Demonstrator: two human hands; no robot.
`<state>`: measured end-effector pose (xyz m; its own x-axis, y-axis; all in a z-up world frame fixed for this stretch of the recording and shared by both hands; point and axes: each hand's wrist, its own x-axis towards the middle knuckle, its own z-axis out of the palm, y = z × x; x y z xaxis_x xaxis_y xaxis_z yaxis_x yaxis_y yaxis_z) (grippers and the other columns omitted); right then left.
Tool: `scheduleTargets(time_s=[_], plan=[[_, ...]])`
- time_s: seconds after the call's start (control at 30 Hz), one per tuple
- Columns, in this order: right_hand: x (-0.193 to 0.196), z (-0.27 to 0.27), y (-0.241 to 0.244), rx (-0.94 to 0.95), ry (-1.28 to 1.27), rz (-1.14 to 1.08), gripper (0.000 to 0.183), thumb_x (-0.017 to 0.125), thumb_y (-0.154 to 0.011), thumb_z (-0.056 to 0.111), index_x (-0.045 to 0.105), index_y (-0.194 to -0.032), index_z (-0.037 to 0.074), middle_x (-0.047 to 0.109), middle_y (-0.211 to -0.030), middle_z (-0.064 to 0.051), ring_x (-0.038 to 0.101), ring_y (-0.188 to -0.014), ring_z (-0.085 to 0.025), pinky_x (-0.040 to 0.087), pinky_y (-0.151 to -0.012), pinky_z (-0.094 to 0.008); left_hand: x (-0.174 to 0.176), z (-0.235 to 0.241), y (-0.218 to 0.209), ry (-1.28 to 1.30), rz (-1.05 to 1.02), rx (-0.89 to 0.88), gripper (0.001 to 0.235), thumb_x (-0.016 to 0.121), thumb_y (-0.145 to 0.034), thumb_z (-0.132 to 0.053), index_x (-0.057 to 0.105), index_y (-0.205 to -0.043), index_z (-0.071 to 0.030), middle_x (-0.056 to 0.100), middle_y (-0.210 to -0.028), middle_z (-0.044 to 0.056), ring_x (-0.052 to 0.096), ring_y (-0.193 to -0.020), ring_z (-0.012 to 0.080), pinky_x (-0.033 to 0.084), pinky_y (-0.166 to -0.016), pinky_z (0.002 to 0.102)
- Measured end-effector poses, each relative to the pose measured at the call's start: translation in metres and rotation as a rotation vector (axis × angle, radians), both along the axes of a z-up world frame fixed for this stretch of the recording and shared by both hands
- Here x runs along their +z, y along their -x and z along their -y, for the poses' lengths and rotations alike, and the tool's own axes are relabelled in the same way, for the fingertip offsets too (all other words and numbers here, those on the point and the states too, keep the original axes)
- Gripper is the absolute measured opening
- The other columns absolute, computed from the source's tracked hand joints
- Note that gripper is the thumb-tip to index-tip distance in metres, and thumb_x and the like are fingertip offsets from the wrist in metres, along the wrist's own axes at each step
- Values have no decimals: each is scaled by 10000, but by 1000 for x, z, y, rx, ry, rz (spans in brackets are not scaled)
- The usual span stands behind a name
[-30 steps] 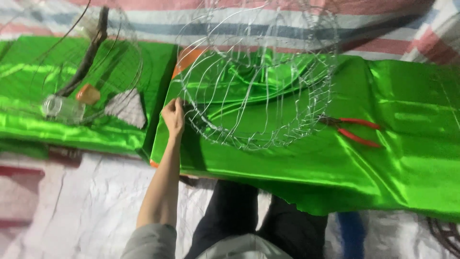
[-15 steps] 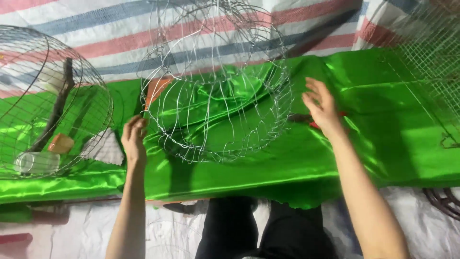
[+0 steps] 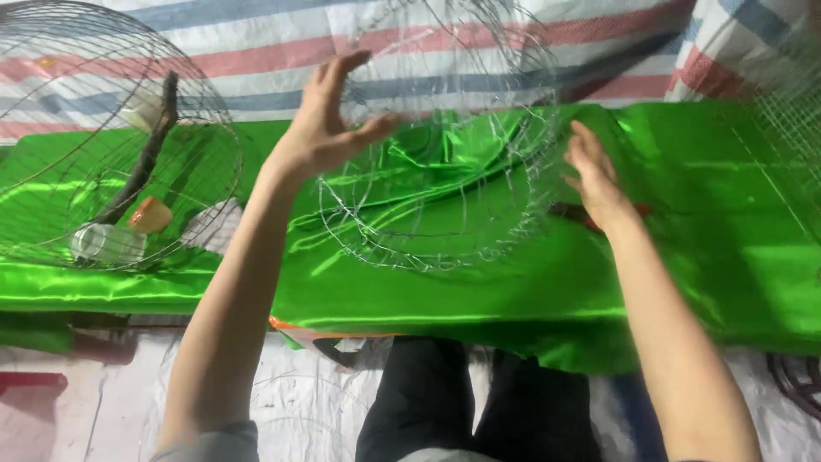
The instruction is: Assembling a wire birdcage by bending and cutting metal wire with pliers.
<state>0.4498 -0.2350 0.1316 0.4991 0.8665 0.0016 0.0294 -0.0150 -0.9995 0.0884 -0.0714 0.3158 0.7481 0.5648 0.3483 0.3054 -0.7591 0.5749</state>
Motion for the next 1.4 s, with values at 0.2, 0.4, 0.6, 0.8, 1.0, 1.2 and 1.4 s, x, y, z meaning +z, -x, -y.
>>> scheduleTargets(time_s=[0.2,0.4,0.6,0.8,1.0,1.2,1.4], plan=[[-6,-14,-5,-180,122,-13,682,386,-950,640,386,-1524,272,356,-1578,-124,413,-1377,-295,387,-1116,-507,5,-26,1,5,26,-18,547,709,-936,-404,499,-1355,-122,489,-1456,174,478,-1335,341,377,-1104,613],[-14,-28,-15,-164,151,-148,813,328,-900,713,315,-1580,267,232,-1664,-197,307,-1500,-400,280,-1200,-581,24,-25,20,-89,123,-44,321,653,-994,-308,620,-1246,-114,592,-1340,142,569,-1238,299,443,-984,468],[-23,-28,-17,-163,161,-231,722,302,-951,646,364,-1558,260,335,-1612,-173,376,-1465,-372,344,-1176,-528,-56,-64,91,85,391,243,393,583,-1011,-338,568,-1313,-88,611,-1380,156,583,-1290,316,451,-1069,522],[-27,-23,-7,-221,176,-312,643,250,-997,584,375,-1538,260,380,-1595,-157,434,-1448,-322,381,-1179,-511,-230,-94,110,506,480,605,574,588,-928,-415,523,-1372,-56,640,-1330,191,644,-1199,274,531,-1006,399],[-28,-22,16,-170,187,-336,684,273,-961,653,330,-1553,317,432,-1561,-122,500,-1386,-352,426,-1144,-520,-256,-60,91,967,634,442,901,436,-852,-689,383,-1524,-91,540,-1422,232,564,-1269,336,467,-1015,461],[-43,-24,18,-130,134,-375,843,377,-887,754,224,-1591,315,379,-1597,-168,484,-1405,-382,398,-1161,-575,-265,-50,81,973,695,393,724,409,-935,-570,471,-1494,-115,579,-1409,301,577,-1313,388,498,-1094,471],[-56,-24,17,-67,134,-361,965,359,-835,853,114,-1613,337,398,-1578,-238,468,-1430,-392,395,-1141,-601,-290,-55,91,961,822,285,577,411,-1022,-369,475,-1472,-12,702,-1184,239,638,-1210,305,465,-1140,407]])
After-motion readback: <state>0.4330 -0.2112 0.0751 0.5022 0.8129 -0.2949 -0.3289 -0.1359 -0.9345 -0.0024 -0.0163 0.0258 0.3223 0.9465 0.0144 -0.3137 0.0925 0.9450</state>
